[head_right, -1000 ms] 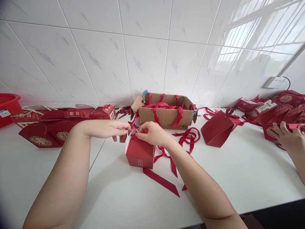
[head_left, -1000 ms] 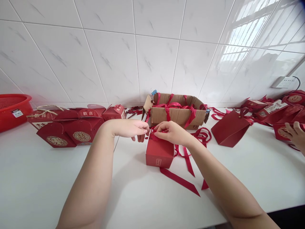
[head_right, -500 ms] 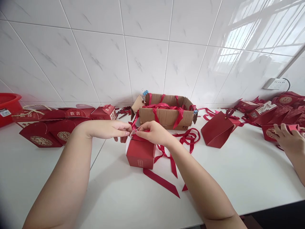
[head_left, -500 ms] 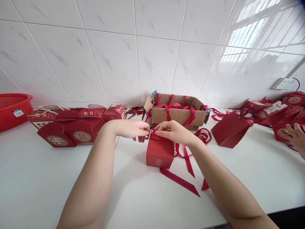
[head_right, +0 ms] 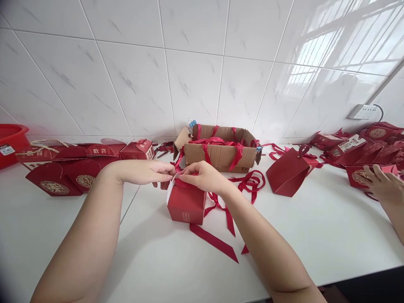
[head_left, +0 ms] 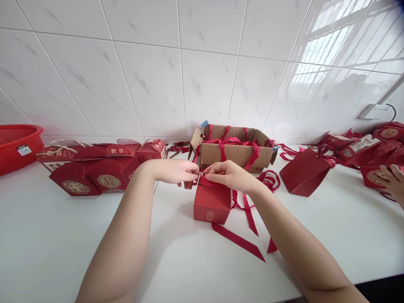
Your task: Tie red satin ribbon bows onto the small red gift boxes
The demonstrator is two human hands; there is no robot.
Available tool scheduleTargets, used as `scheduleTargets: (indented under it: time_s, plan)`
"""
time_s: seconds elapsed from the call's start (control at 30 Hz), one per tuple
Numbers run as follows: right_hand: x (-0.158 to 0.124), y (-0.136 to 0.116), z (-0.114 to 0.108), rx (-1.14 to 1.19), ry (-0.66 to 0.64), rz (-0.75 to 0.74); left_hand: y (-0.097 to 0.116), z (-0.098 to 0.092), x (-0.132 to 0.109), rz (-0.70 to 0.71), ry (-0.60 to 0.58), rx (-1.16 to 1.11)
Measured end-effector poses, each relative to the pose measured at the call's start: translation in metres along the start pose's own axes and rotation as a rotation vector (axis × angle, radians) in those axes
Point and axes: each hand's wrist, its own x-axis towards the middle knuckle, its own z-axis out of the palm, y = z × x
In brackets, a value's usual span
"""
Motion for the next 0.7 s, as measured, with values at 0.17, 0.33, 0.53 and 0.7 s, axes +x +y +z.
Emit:
scheduleTargets:
  time_s: [0.17,0.33,0.53,0.7]
  plan:
    - [-0.0004,0.0008,-0.0008,0.044,-0.035,-0.022,-0.0015,0.0007,0.0014,0.016,0.017,0.024]
    - [0.0002,0.0034,0.0006,0.023,-0.045,-0.045,0.001,0.0006,0.0008,0.015,0.056,0.048]
    - [0.0007,0.0044,0.0028,-0.035,-0.016,-0.05,0.0014,-0.0002,0.002,0.057,0.091,0.051]
    - [0.001,0.0015,0.0029,-0.067,0.013,-0.045,-0.003,-0.0026,0.0054,0.134,0.197,0.075]
